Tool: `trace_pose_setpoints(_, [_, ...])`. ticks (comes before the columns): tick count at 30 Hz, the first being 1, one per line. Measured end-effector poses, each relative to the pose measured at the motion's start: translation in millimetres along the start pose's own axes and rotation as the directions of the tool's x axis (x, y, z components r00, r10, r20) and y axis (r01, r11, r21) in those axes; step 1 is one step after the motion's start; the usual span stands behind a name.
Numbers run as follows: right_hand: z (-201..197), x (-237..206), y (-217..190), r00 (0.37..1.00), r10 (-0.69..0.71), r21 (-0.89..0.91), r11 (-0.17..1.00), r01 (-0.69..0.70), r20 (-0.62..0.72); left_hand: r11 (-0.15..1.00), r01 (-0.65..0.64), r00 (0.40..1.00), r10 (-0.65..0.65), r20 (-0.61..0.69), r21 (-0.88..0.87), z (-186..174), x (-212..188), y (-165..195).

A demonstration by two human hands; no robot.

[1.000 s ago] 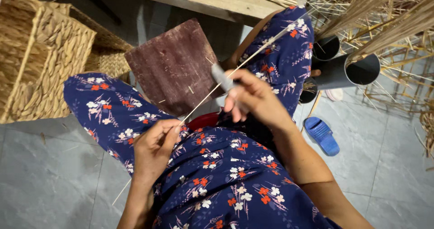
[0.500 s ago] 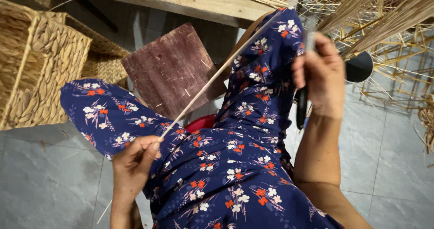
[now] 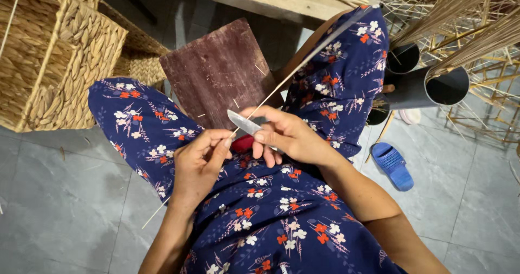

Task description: The person sits on the floor and uses a small knife to shave and split thin bamboo strips into slender sticks, drawing the blade along the strip held across the lap. Finished sticks are set aside and additional strips are picked up from a pile to repeat the shaving.

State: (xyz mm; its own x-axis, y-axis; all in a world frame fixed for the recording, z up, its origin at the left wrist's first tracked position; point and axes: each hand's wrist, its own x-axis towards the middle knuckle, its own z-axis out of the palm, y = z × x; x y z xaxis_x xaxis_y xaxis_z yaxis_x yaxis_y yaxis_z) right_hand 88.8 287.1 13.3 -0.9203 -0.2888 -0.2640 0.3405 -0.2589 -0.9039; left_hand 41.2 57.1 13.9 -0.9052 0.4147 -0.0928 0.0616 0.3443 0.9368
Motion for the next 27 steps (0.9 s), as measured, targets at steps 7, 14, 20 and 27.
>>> trace_pose_setpoints(7, [-25.7, -6.1, 0.7, 0.991, -0.031, 0.069, 0.997, 0.04, -0.129, 0.999, -0.041, 0.999, 0.042, -0.018, 0.021, -7.8, -7.8, -8.2])
trace_pose_setpoints(14, [-67.1, -27.9, -6.8, 0.917, -0.112, 0.058, 0.988, 0.145, -0.383, 0.999, -0.054, 0.998, 0.054, -0.012, 0.009, -23.3, -20.8, -26.6])
trace_pose_setpoints(20, [-110.2, -54.6, -9.4, 0.813, -0.268, 0.058, 0.937, 0.345, -0.517, 0.999, -0.014, 1.0, 0.014, -0.004, 0.045, -41.5, -30.6, -30.7])
trace_pose_setpoints(27, [-128.1, -74.3, -17.7, 0.643, -0.411, -0.053, 0.865, 0.499, -0.647, 1.0, -0.002, 1.0, 0.002, -0.013, 0.021, -48.7, -29.6, -27.8])
